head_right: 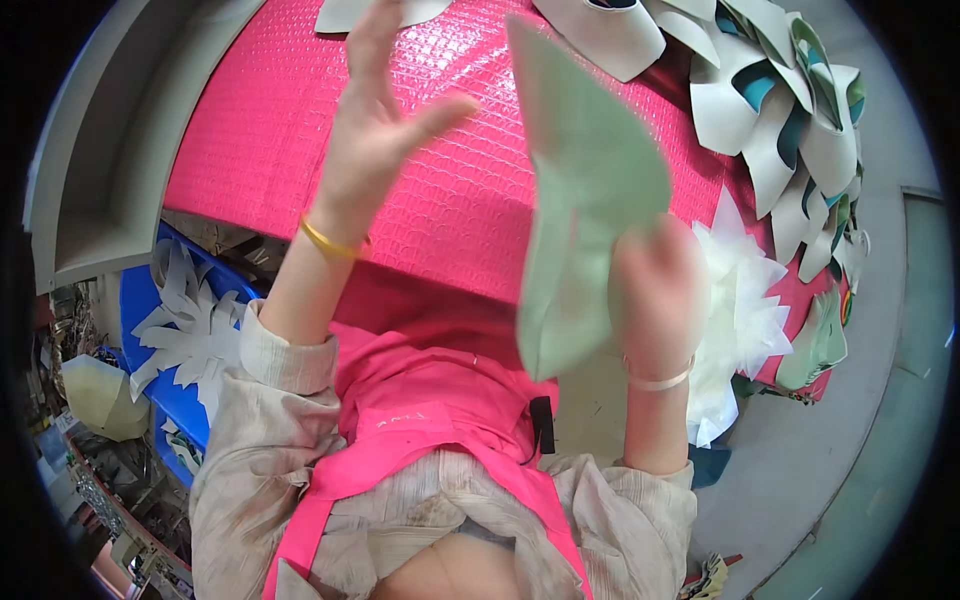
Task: The person assembles shoe components by hand on a pink work surface. They insert a light green insole into a white shoe upper, press the edges to secure it, and then place a white paper insert inside the shoe. This process is repeated for multiple shoes.
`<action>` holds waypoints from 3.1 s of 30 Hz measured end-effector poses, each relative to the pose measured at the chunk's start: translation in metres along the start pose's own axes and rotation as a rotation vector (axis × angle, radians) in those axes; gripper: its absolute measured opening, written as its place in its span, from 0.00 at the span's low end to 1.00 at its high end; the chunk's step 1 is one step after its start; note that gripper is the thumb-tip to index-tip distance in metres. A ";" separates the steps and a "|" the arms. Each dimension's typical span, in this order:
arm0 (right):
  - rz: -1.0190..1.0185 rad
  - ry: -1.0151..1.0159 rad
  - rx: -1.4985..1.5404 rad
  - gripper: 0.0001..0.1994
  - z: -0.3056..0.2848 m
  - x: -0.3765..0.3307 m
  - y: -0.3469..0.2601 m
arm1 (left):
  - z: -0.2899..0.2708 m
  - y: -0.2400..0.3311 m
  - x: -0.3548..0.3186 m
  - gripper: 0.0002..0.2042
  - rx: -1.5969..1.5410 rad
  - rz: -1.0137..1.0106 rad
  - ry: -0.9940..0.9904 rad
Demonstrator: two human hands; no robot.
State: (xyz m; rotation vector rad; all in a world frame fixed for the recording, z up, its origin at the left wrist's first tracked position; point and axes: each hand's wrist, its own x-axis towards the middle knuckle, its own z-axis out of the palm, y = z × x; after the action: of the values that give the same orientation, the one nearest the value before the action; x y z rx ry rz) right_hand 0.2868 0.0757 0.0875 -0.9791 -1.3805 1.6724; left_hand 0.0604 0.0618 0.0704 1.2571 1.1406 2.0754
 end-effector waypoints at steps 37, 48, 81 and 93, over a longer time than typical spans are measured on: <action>-0.258 -0.074 -0.874 0.14 0.086 0.045 0.049 | -0.007 -0.046 -0.011 0.08 -0.435 -0.687 0.335; -0.297 -0.182 -1.308 0.06 0.073 -0.082 0.060 | 0.004 -0.088 -0.002 0.07 -0.217 -0.836 0.110; -0.217 -0.134 -0.259 0.08 0.031 0.055 0.004 | -0.017 0.035 -0.127 0.12 0.199 -0.740 -0.284; -0.003 -0.187 0.242 0.13 0.043 0.038 -0.026 | -0.019 0.034 -0.151 0.12 -0.279 -0.690 -0.493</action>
State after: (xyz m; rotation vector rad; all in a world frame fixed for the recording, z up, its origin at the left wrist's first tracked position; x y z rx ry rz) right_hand 0.2336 0.0956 0.1145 -0.6981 -1.2574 1.9160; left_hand 0.1174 -0.0743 0.0190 0.9722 0.8518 1.2672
